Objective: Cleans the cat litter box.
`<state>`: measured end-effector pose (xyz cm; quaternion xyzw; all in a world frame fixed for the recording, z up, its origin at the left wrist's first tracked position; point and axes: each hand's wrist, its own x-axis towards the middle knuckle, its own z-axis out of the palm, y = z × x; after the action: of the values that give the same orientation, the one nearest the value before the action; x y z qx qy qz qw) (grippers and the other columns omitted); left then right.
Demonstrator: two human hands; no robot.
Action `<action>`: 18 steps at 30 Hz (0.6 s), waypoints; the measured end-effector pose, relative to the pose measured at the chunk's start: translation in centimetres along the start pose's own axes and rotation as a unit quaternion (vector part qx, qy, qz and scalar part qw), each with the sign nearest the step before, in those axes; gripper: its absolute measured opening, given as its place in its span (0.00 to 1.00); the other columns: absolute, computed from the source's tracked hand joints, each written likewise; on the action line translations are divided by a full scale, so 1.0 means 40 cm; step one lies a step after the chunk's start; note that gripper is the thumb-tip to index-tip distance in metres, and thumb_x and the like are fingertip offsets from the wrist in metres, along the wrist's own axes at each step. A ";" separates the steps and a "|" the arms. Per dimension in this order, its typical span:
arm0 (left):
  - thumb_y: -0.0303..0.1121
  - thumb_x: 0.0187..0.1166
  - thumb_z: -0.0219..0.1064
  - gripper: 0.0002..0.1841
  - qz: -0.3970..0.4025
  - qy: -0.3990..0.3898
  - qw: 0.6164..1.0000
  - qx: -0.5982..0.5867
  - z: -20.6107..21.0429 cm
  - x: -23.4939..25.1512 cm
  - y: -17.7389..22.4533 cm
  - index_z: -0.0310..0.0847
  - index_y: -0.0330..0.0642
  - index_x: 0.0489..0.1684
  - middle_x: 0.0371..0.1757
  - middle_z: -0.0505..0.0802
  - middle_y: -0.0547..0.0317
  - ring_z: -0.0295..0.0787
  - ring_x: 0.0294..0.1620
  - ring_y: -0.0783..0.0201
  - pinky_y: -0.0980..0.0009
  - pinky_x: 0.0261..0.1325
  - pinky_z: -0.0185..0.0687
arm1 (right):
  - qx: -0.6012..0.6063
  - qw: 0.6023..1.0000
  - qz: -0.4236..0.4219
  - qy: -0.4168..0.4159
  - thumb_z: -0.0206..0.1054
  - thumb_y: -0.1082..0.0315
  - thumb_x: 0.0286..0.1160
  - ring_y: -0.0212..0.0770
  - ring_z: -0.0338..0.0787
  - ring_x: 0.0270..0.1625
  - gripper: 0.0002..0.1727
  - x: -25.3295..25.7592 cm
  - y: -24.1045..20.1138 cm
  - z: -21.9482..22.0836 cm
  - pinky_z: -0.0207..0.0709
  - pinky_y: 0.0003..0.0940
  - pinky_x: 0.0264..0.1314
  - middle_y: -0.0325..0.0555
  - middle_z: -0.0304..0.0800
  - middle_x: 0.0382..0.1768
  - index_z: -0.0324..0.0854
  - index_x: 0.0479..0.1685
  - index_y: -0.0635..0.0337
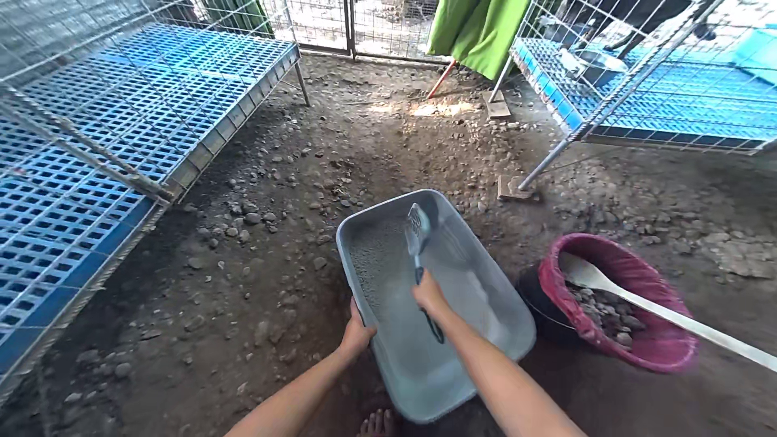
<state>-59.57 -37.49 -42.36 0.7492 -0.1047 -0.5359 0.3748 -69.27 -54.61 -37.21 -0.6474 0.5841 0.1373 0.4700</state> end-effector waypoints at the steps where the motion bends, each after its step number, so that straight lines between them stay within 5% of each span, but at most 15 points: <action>1: 0.14 0.69 0.70 0.63 -0.006 -0.003 1.000 0.011 -0.002 -0.001 0.002 0.12 0.48 0.94 0.80 0.72 0.23 0.81 0.73 0.35 0.42 0.71 0.78 | -0.014 1.000 0.003 0.001 0.58 0.70 0.85 0.57 0.92 0.54 0.34 0.020 -0.032 0.041 0.85 0.53 0.57 0.65 0.85 0.61 0.53 0.89 0.62; 4: 0.16 0.68 0.71 0.62 0.001 -0.014 0.998 0.063 -0.015 0.000 0.003 0.15 0.45 0.95 0.75 0.77 0.24 0.83 0.72 0.37 0.44 0.73 0.78 | -0.070 0.997 -0.006 -0.014 0.59 0.72 0.82 0.57 0.88 0.71 0.37 0.012 -0.109 0.136 0.80 0.54 0.72 0.64 0.85 0.68 0.48 0.91 0.63; 9: 0.21 0.66 0.76 0.63 0.006 -0.019 0.991 0.132 -0.021 0.004 0.004 0.18 0.44 0.95 0.71 0.82 0.27 0.85 0.69 0.38 0.44 0.71 0.79 | -0.170 0.982 -0.055 -0.069 0.61 0.76 0.77 0.59 0.87 0.71 0.40 -0.016 -0.092 0.191 0.81 0.55 0.71 0.65 0.84 0.68 0.48 0.91 0.62; 18: 0.22 0.66 0.77 0.67 -0.011 -0.031 0.990 0.137 -0.024 0.018 0.005 0.11 0.43 0.93 0.74 0.78 0.23 0.82 0.73 0.36 0.45 0.76 0.76 | -0.364 0.899 -0.127 -0.207 0.62 0.76 0.79 0.71 0.85 0.69 0.35 -0.104 0.156 -0.004 0.77 0.66 0.69 0.73 0.84 0.64 0.57 0.88 0.61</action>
<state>-58.37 -37.61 -42.61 0.7774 -0.1802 -0.5440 0.2592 -76.04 -51.35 -36.91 -0.7993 0.2953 0.4104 0.3249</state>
